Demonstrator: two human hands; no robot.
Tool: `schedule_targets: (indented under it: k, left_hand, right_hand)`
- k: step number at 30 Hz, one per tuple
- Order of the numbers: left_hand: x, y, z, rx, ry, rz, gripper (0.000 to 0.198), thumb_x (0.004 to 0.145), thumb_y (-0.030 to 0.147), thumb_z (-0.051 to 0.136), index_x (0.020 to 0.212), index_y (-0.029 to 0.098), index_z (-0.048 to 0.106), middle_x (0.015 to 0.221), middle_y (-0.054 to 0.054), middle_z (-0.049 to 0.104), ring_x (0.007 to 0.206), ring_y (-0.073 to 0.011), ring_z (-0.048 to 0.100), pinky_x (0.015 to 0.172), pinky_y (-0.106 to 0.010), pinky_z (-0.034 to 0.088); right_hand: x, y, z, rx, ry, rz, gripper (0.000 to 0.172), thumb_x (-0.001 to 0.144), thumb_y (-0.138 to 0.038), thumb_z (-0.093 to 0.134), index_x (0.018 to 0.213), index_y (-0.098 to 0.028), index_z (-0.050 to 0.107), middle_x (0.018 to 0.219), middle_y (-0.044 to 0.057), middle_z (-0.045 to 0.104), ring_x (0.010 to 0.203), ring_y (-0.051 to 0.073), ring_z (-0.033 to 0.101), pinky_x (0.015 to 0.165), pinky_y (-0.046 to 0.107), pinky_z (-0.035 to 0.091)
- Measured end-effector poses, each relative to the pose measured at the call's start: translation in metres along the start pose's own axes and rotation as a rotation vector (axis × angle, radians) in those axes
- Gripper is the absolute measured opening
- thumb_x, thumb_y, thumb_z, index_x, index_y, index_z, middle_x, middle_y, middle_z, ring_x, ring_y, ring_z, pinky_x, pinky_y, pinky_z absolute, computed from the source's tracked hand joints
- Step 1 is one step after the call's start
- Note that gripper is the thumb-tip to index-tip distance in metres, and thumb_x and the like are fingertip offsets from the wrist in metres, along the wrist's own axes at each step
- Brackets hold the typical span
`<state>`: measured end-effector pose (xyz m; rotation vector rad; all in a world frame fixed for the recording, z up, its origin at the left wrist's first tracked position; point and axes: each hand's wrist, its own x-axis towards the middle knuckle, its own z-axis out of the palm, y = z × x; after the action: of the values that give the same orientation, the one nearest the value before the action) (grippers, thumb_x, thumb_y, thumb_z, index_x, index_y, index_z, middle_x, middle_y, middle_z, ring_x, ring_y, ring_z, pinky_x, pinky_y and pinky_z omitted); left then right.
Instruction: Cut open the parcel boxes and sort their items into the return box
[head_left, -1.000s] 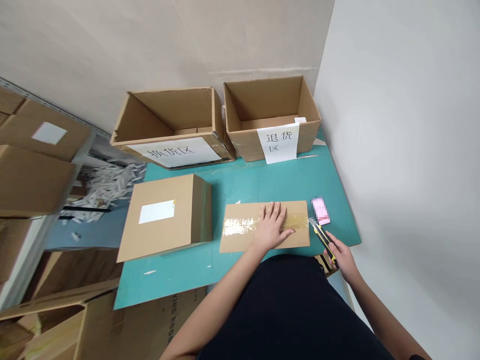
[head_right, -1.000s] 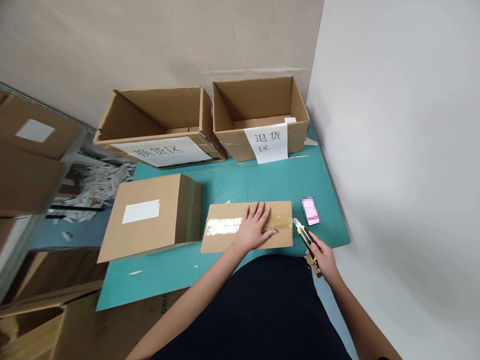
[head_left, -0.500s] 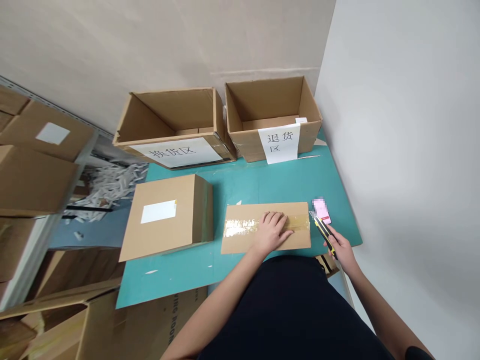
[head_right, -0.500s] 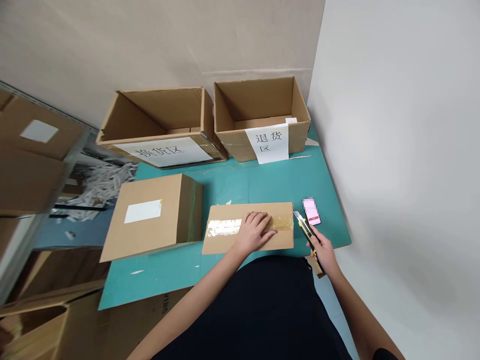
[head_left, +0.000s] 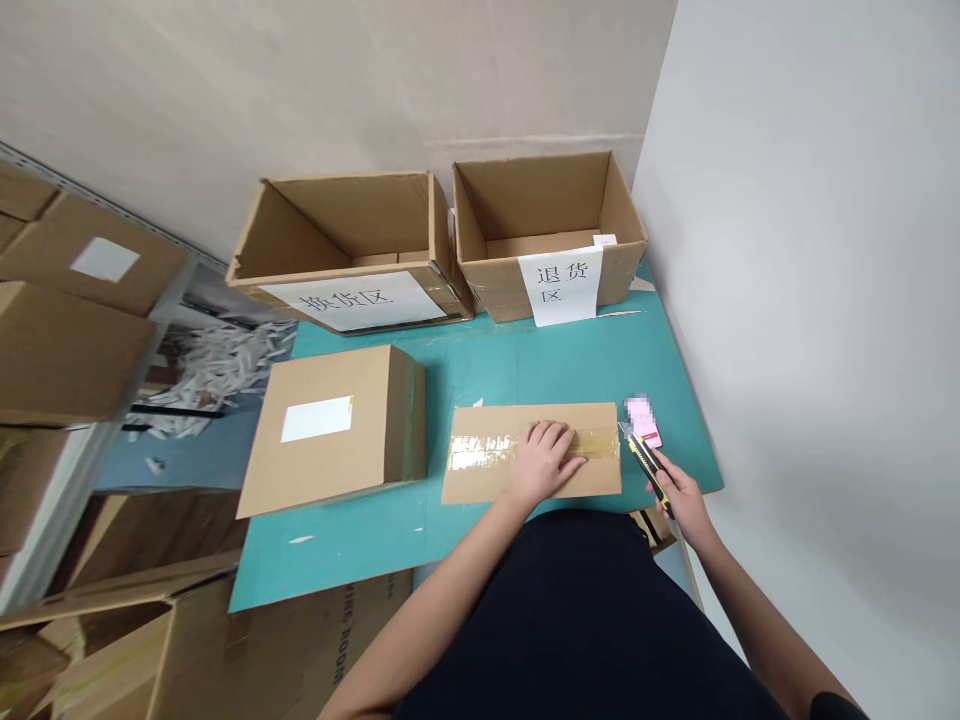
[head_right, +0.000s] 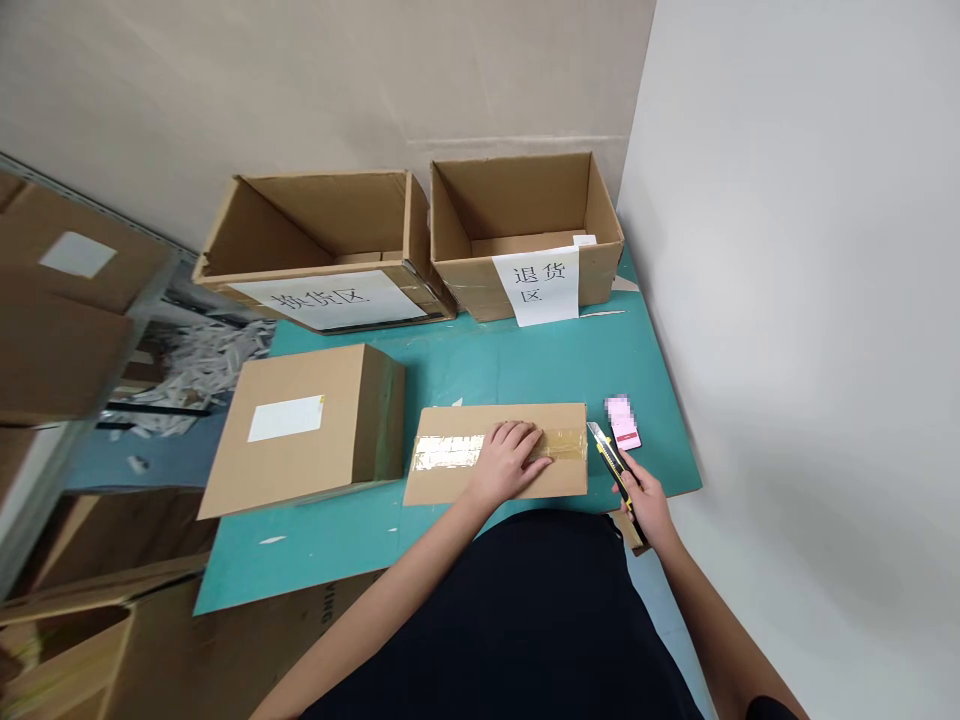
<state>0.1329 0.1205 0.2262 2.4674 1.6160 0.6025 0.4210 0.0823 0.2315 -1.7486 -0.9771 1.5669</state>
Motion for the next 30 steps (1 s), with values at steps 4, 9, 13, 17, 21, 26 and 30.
schedule_targets:
  k: [4, 9, 13, 17, 21, 26, 30]
  left_hand:
    - [0.0, 0.0007, -0.0005, -0.001, 0.005, 0.006, 0.036, 0.092, 0.048, 0.061, 0.119, 0.024, 0.065, 0.117, -0.011, 0.068, 0.108, -0.0294, 0.06, 0.097, -0.047, 0.044]
    - [-0.0009, 0.0, 0.0016, 0.013, 0.016, 0.01, 0.038, 0.092, 0.049, 0.061, 0.119, 0.022, 0.065, 0.116, -0.012, 0.069, 0.109, -0.0297, 0.059, 0.098, -0.047, 0.043]
    - [-0.0014, -0.0007, 0.0029, 0.015, 0.014, 0.009, 0.039, 0.092, 0.048, 0.061, 0.119, 0.021, 0.065, 0.117, -0.012, 0.068, 0.109, -0.0298, 0.059, 0.098, -0.047, 0.043]
    - [-0.0009, -0.0001, 0.0018, -0.008, 0.001, -0.004, 0.039, 0.092, 0.048, 0.062, 0.122, 0.024, 0.064, 0.118, -0.012, 0.068, 0.11, -0.0297, 0.059, 0.098, -0.047, 0.043]
    - [-0.001, 0.0, 0.0018, -0.016, -0.01, -0.01, 0.038, 0.092, 0.048, 0.061, 0.122, 0.025, 0.064, 0.118, -0.011, 0.068, 0.11, -0.0297, 0.059, 0.099, -0.048, 0.043]
    - [-0.0018, -0.0006, 0.0035, 0.01, -0.016, -0.013, 0.038, 0.093, 0.05, 0.059, 0.119, 0.023, 0.065, 0.118, -0.011, 0.068, 0.111, -0.0297, 0.058, 0.1, -0.047, 0.042]
    - [-0.0016, -0.0005, 0.0031, 0.005, -0.002, -0.005, 0.037, 0.093, 0.049, 0.06, 0.119, 0.023, 0.065, 0.117, -0.011, 0.068, 0.11, -0.0297, 0.059, 0.099, -0.047, 0.042]
  right_hand:
    - [-0.0018, 0.0024, 0.0041, 0.014, -0.002, 0.01, 0.084, 0.08, -0.066, 0.065, 0.15, -0.023, 0.05, 0.074, 0.0, 0.065, 0.046, 0.009, 0.052, 0.037, 0.019, 0.037]
    - [-0.0045, 0.0032, 0.0063, 0.003, 0.01, 0.016, 0.086, 0.079, -0.066, 0.065, 0.151, -0.022, 0.048, 0.075, 0.0, 0.066, 0.045, 0.009, 0.052, 0.037, 0.02, 0.037]
    - [-0.0056, 0.0034, 0.0081, -0.01, 0.014, 0.015, 0.085, 0.078, -0.066, 0.066, 0.15, -0.023, 0.049, 0.075, 0.001, 0.067, 0.045, 0.01, 0.053, 0.037, 0.02, 0.038]
    - [-0.0048, 0.0034, 0.0097, -0.011, 0.021, 0.005, 0.082, 0.08, -0.065, 0.065, 0.15, -0.024, 0.049, 0.076, 0.001, 0.067, 0.046, 0.009, 0.052, 0.037, 0.02, 0.038]
    - [-0.0039, 0.005, 0.0091, -0.006, 0.022, 0.015, 0.083, 0.081, -0.064, 0.065, 0.151, -0.024, 0.047, 0.076, 0.0, 0.066, 0.045, 0.009, 0.052, 0.037, 0.019, 0.037]
    - [-0.006, 0.0084, 0.0091, 0.014, 0.018, 0.022, 0.083, 0.081, -0.064, 0.065, 0.151, -0.024, 0.047, 0.077, 0.001, 0.066, 0.046, 0.009, 0.053, 0.038, 0.02, 0.038]
    - [-0.0083, 0.0082, 0.0103, 0.011, 0.016, 0.026, 0.079, 0.081, -0.063, 0.066, 0.148, -0.024, 0.052, 0.077, 0.001, 0.066, 0.046, 0.01, 0.054, 0.039, 0.02, 0.04]
